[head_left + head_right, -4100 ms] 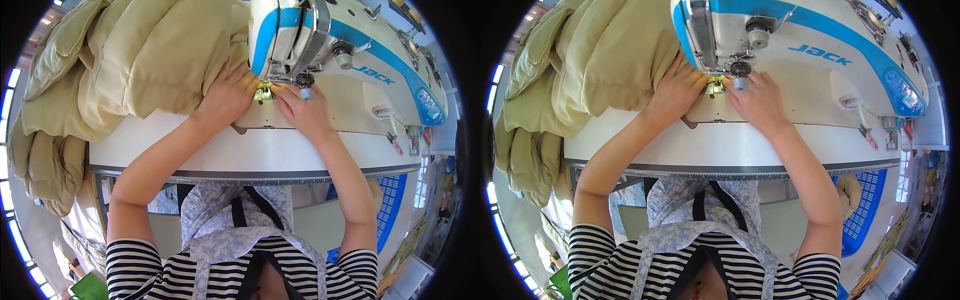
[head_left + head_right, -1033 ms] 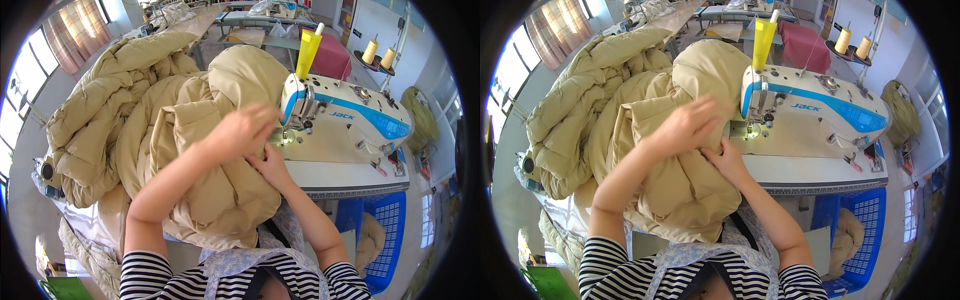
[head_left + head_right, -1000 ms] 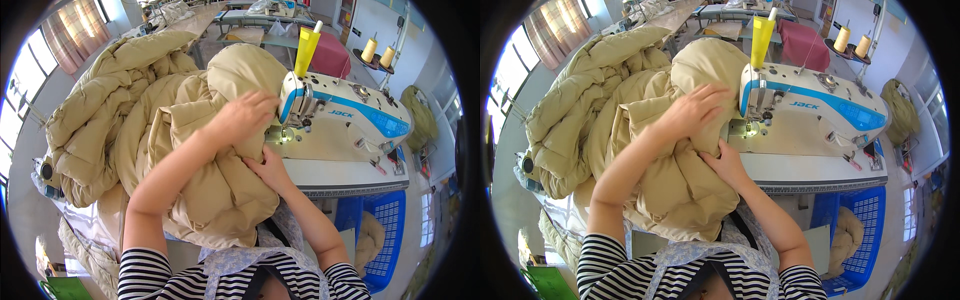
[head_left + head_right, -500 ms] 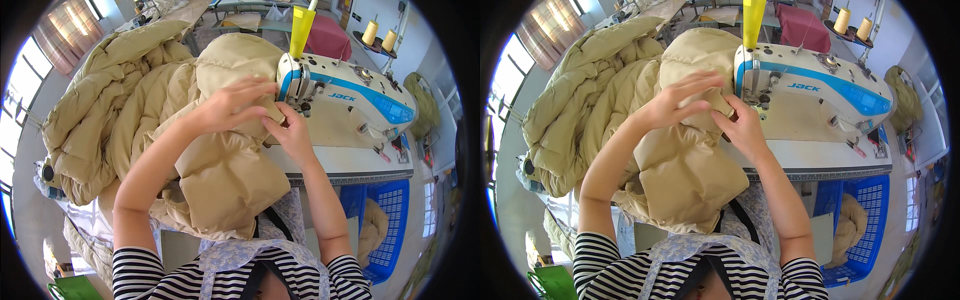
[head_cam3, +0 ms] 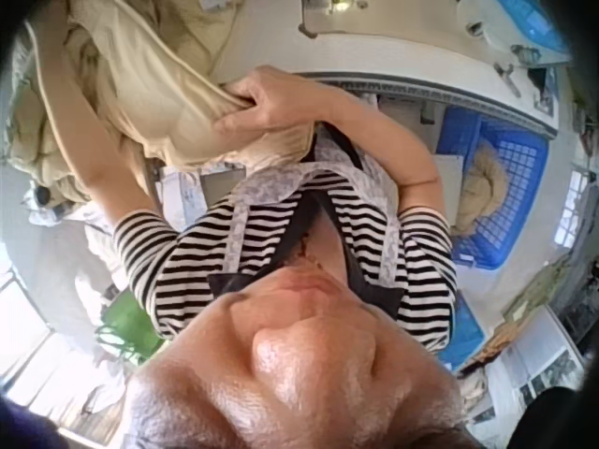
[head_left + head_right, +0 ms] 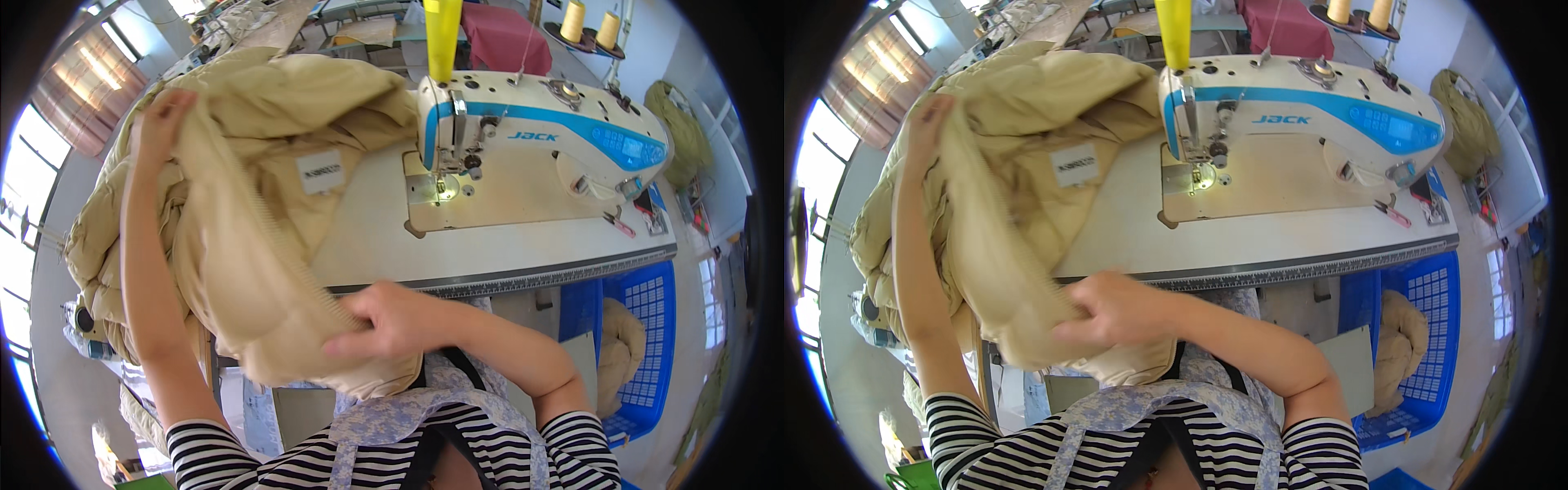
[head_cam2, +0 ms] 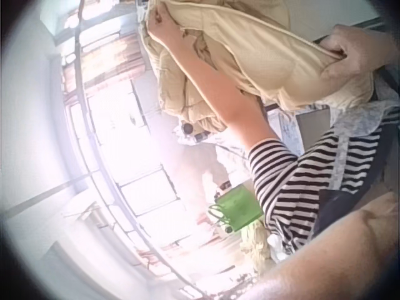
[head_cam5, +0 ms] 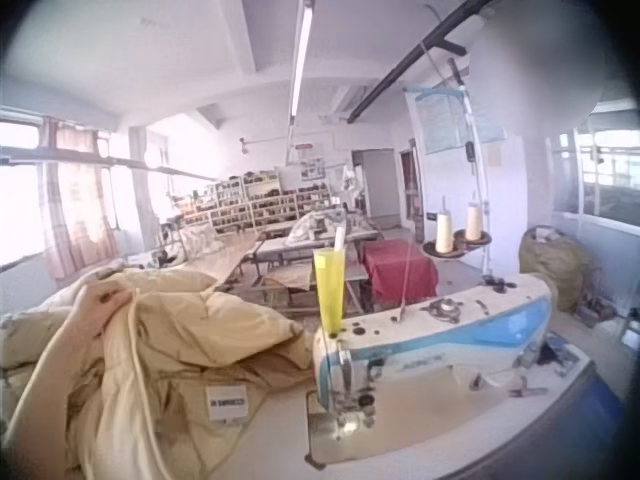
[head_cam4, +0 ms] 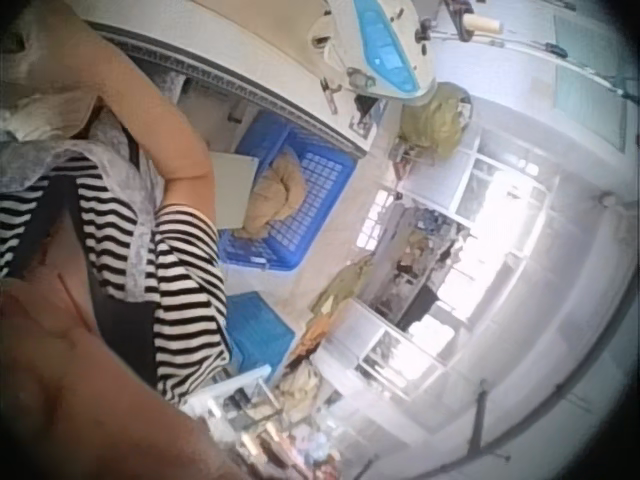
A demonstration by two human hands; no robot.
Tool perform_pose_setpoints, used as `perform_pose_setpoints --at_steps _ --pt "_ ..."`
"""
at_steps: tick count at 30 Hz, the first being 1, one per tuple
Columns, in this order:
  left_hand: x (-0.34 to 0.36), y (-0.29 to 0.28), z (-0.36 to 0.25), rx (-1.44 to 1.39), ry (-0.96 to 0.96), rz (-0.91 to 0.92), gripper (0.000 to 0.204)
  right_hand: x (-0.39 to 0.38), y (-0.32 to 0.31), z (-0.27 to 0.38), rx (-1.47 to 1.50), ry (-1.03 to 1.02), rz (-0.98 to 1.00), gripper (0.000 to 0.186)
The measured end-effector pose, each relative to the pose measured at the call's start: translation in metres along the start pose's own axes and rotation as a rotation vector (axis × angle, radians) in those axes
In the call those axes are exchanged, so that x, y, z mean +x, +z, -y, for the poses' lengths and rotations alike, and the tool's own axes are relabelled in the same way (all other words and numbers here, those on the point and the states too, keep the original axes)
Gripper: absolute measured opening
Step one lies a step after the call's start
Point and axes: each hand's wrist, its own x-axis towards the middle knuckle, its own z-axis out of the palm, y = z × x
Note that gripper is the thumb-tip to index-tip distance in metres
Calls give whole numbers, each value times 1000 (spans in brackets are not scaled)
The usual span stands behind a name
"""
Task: The person sews a beige puffer jacket using a sewing machine. They align the zipper, guide the fabric under the needle, and stitch along the edge, repeatedly adjusting the jacket to continue sewing.
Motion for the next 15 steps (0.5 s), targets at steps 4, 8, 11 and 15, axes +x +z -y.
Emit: perform_pose_setpoints --at_steps 4,8,11,15 --pt "-14 48 -43 -68 75 -175 30 -60 -4 -2 234 -77 178 39" --pt "-97 205 -56 -80 605 498 24 -115 20 -93 36 463 81 40" --pt "-135 270 -41 -588 411 662 18 -146 39 -131 -443 785 -171 41" --pt "-137 270 -45 -856 139 957 20 -162 -11 -105 -479 748 -441 29"
